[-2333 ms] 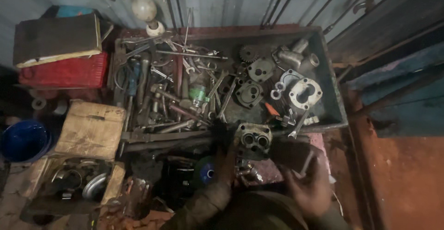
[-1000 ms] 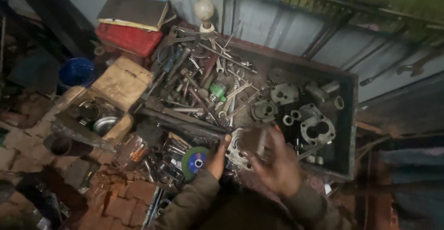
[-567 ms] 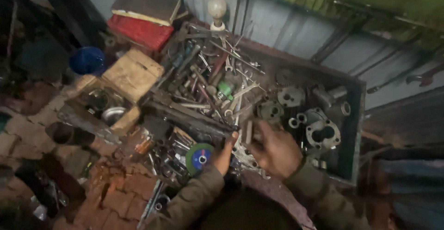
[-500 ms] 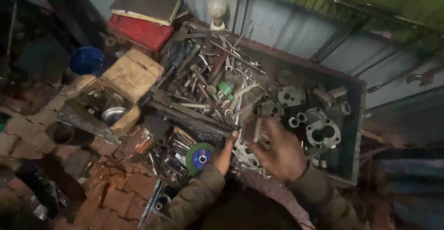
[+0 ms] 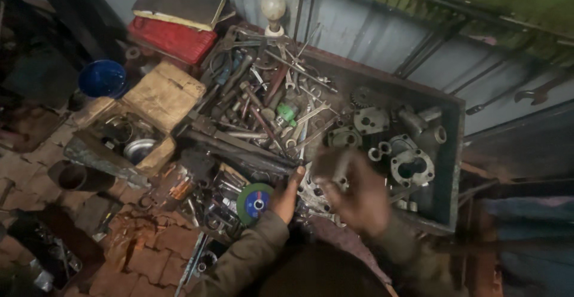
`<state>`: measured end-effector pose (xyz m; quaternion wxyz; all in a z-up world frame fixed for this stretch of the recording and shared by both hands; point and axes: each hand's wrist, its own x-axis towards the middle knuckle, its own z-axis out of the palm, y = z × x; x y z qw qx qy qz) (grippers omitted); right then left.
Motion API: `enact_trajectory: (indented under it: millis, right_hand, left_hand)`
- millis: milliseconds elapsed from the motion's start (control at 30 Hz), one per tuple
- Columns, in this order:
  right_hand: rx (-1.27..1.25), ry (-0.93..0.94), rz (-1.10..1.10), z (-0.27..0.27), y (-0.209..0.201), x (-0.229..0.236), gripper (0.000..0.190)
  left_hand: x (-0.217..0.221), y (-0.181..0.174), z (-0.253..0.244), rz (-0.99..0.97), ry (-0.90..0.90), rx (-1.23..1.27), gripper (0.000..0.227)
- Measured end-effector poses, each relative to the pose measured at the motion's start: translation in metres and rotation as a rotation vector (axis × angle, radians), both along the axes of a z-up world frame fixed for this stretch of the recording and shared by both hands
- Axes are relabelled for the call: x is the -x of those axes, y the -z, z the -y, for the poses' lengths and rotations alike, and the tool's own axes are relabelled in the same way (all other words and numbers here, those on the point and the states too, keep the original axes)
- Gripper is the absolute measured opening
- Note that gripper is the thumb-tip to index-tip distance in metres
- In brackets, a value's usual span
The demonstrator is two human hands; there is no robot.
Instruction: The person holds a metallic engine component and uses a small tool to scrape and clean its surfaces. They repeatedly rotate the part to access different areas, occasionally wiping it with a cloth.
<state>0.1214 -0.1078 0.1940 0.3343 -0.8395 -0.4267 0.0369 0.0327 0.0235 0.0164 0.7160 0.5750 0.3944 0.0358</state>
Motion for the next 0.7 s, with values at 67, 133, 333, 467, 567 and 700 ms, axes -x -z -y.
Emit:
enact_trajectory:
  millis: [67,133,333,467,567,700]
  right_hand:
    - [0.147,-0.008,0.043,0.000,0.010,-0.005,0.056]
    - [0.202,0.025,-0.061,0.002,0.016,-0.007,0.057]
    - [-0.159,0.255,-0.055,0.045,0.009,0.015,0.060]
    - [-0.198,0.064,-0.307,0.041,0.019,0.022,0.052]
    - [-0.153,0.077,-0.184,0.031,0.019,0.023,0.041]
    - [-0.188,-0.029,-0.058,0.001,0.009,0.011,0.036]
  left_hand:
    - [0.000,-0.004,0.001,-0.020,-0.007,0.046,0.098]
    - [0.000,-0.007,0.001,-0.008,0.010,-0.002,0.096]
    - [0.001,-0.004,0.001,0.048,0.003,-0.062,0.092]
    - [0.000,-0.004,0.000,0.048,0.019,-0.058,0.093]
    - [0.003,-0.001,-0.001,-0.131,0.025,0.099,0.093]
    - [-0.001,0.005,0.000,0.010,0.045,-0.055,0.094]
